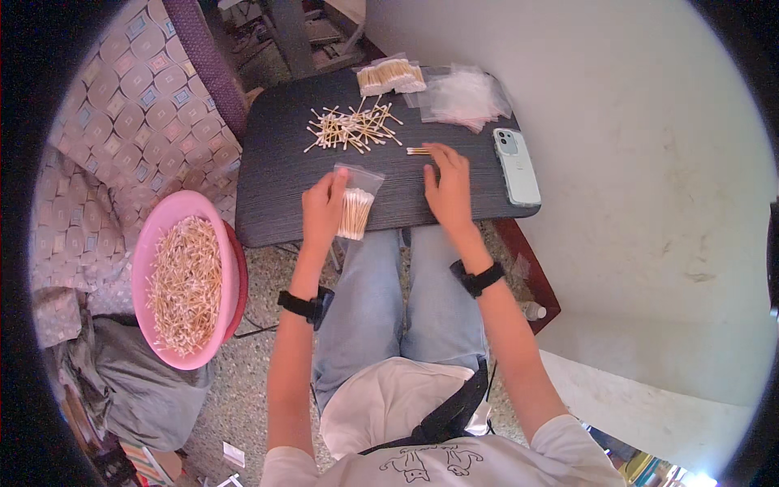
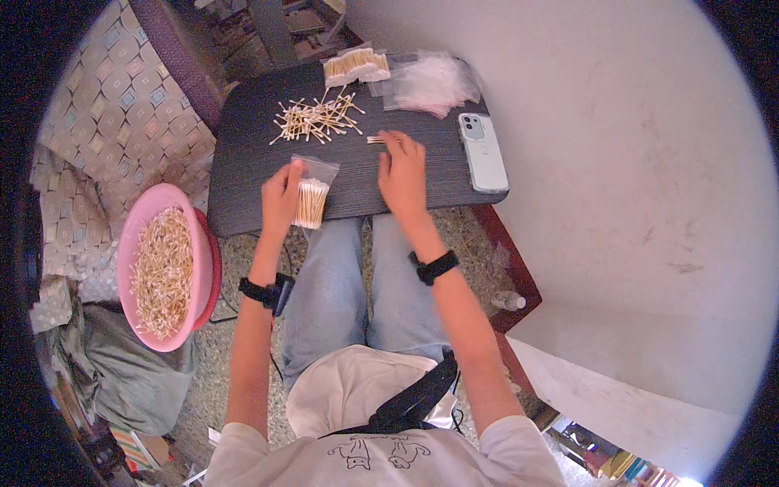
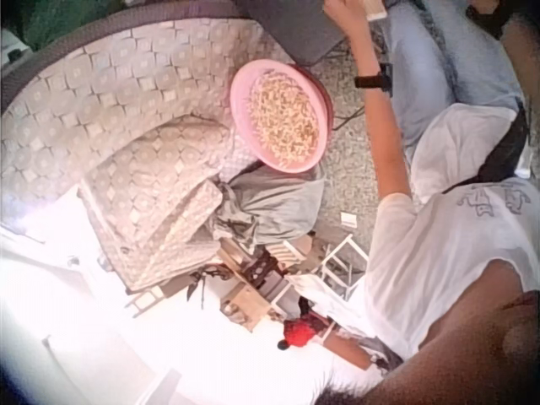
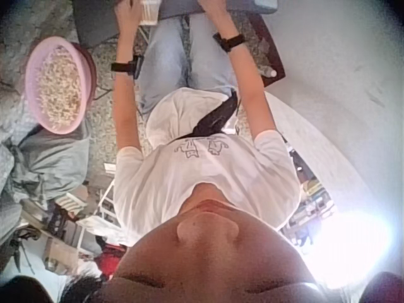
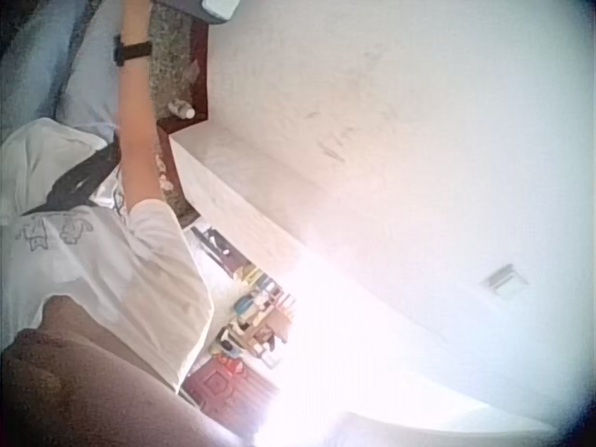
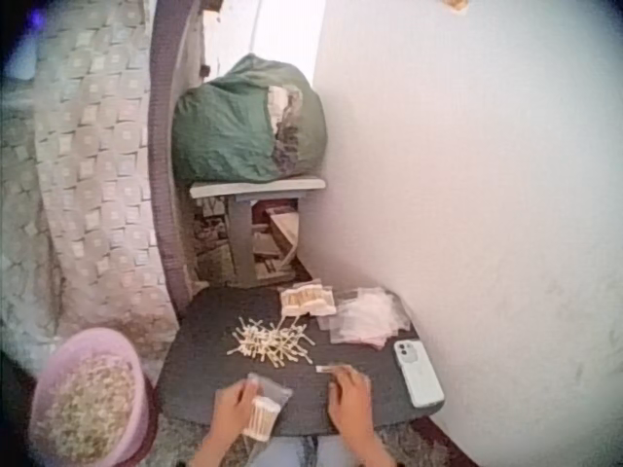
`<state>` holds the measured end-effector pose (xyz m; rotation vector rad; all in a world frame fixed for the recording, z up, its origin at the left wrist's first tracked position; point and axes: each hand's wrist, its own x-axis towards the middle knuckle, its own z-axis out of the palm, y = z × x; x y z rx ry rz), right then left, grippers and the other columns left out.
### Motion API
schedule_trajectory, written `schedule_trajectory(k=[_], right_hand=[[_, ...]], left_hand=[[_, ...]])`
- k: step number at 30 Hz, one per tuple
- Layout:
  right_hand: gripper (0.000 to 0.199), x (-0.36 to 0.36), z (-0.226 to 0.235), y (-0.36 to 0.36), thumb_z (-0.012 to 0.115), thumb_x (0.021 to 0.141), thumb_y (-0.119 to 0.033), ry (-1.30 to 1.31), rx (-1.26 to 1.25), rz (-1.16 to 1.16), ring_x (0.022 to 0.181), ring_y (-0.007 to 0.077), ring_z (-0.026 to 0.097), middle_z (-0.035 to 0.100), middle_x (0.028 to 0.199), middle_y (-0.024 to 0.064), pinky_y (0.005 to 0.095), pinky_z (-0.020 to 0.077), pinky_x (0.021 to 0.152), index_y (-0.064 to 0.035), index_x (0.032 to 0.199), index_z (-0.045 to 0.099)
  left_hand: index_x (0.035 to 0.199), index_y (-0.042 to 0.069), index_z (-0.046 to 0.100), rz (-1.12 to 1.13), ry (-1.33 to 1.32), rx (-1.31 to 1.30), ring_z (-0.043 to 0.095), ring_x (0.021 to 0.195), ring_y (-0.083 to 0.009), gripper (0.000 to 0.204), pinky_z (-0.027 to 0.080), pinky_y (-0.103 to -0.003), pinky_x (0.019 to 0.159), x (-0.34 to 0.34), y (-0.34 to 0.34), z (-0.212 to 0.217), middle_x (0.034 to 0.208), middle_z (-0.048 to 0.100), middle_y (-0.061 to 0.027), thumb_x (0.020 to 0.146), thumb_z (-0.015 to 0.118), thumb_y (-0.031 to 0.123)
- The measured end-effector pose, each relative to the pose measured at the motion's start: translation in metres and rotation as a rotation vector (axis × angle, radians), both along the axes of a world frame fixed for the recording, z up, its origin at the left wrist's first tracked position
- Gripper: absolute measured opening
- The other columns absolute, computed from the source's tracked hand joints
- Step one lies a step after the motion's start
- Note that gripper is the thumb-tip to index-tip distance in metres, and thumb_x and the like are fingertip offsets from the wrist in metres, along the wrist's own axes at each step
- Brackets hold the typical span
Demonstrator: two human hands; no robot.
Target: Sort cotton swabs on a table and place them into small plastic zipper bags.
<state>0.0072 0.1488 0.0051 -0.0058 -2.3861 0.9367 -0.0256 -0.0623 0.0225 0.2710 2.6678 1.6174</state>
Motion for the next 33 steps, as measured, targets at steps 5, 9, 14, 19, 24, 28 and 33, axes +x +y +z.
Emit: schedule_trajectory(k=[5, 9, 14, 19, 24, 28, 33], right_hand=[[0.039, -0.017, -0.024, 0.026, 0.059, 0.08, -0.007, 0.008, 0.54, -0.092, 0.114, 0.0337, 0.047, 0.052, 0.125, 0.0127, 0.0404, 0.0355, 0.1, -0.0018, 0.118, 0.054], [0.032, -0.015, -0.017, 0.025, 0.057, 0.08, -0.007, -0.001, 0.466, -0.03, 0.108, 0.0325, 0.05, 0.056, 0.116, 0.0122, 0.04, 0.0406, 0.094, -0.0008, 0.112, 0.056], [0.012, -0.009, 0.0, 0.017, 0.054, 0.08, -0.005, -0.098, 0.448, 0.038, 0.086, 0.0277, 0.052, 0.054, 0.087, 0.0106, 0.0367, 0.0472, 0.076, 0.0002, 0.09, 0.057], [0.008, 0.0, -0.006, 0.022, 0.053, 0.078, -0.005, -0.156, 0.606, -0.017, 0.084, 0.0279, 0.052, 0.052, 0.084, 0.0124, 0.0365, 0.0468, 0.075, -0.0008, 0.085, 0.055], [0.009, 0.011, -0.009, 0.019, 0.055, 0.078, -0.005, -0.139, 0.725, -0.08, 0.082, 0.0267, 0.055, 0.053, 0.081, 0.0128, 0.0362, 0.047, 0.072, -0.0019, 0.086, 0.054], [0.01, 0.043, 0.012, 0.003, 0.057, 0.081, -0.007, -0.395, 0.027, 0.141, 0.067, 0.0213, 0.061, 0.061, 0.073, 0.0118, 0.0313, 0.0484, 0.061, 0.0014, 0.086, 0.057], [0.014, 0.05, 0.01, -0.003, 0.056, 0.087, -0.008, -0.623, -0.568, 0.292, 0.058, 0.0066, 0.053, 0.059, 0.065, 0.0028, 0.021, 0.0419, 0.051, 0.0046, 0.09, 0.062]], left_hand=[[0.103, 0.0, 0.062, 0.044, 0.425, -0.189, 0.059, 0.088, -0.0321, 0.032, 0.046, -0.038, 0.078, -0.011, -0.001, -0.002, 0.1, 0.062, -0.017, 0.088, 0.056, 0.028], [0.113, 0.003, 0.058, -0.002, 0.444, -0.474, 0.05, 0.11, -0.032, 0.035, 0.038, -0.044, 0.092, 0.026, -0.008, 0.002, 0.117, 0.055, -0.0147, 0.085, 0.059, 0.024], [0.12, 0.009, 0.055, -0.152, 0.487, -0.518, 0.041, 0.122, -0.0332, 0.039, 0.032, -0.046, 0.1, 0.049, -0.019, -0.004, 0.129, 0.048, -0.0099, 0.082, 0.06, 0.017], [0.119, 0.009, 0.055, -0.265, 0.543, -0.5, 0.034, 0.129, -0.0312, 0.04, 0.023, -0.051, 0.107, 0.03, -0.028, -0.006, 0.135, 0.041, -0.0082, 0.08, 0.059, 0.004], [0.119, 0.009, 0.053, -0.206, 0.529, -0.295, 0.032, 0.131, -0.0313, 0.041, 0.02, -0.052, 0.109, 0.036, -0.018, -0.016, 0.136, 0.039, -0.0111, 0.08, 0.056, 0.0], [0.122, 0.009, 0.05, -0.171, 0.467, -0.267, 0.028, 0.134, -0.0302, 0.039, 0.019, -0.048, 0.11, 0.042, -0.019, -0.017, 0.142, 0.035, -0.0102, 0.084, 0.055, 0.005], [0.128, 0.004, 0.047, -0.112, 0.348, -0.016, 0.036, 0.129, -0.0326, 0.04, 0.032, -0.04, 0.104, 0.031, -0.017, -0.019, 0.143, 0.034, -0.0144, 0.089, 0.053, 0.013]])
